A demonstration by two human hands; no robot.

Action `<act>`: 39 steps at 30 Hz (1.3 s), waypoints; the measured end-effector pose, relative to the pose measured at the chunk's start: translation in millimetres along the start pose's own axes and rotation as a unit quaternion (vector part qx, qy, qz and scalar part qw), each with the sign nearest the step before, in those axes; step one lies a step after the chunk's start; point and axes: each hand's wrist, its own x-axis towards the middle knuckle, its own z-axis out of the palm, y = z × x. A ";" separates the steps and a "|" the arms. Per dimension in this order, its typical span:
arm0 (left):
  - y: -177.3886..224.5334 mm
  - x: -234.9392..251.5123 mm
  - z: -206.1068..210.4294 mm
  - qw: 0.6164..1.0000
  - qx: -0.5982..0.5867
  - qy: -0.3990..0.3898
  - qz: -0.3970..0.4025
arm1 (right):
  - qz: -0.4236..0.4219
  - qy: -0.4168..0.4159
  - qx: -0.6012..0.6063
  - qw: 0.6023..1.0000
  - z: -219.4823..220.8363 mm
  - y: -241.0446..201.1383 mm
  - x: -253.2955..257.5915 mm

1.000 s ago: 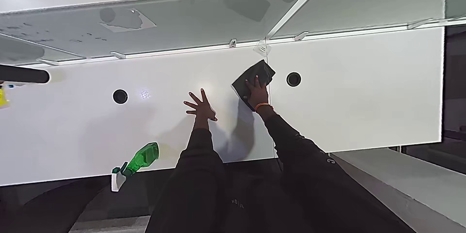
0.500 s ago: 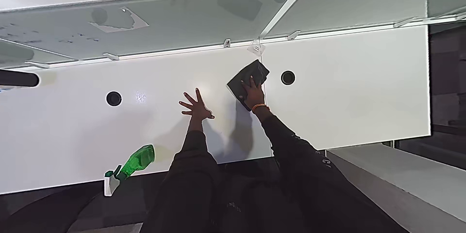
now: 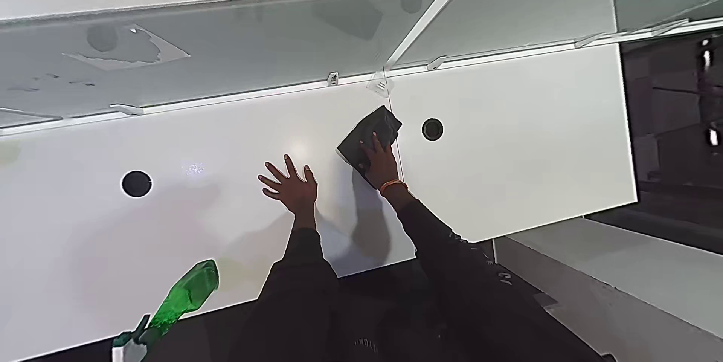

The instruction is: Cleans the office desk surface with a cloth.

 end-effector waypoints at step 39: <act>-0.2 1.5 3.6 1.000 0.001 0.023 0.003 | -0.155 0.015 -0.077 0.985 44.3 -21.7 -11.1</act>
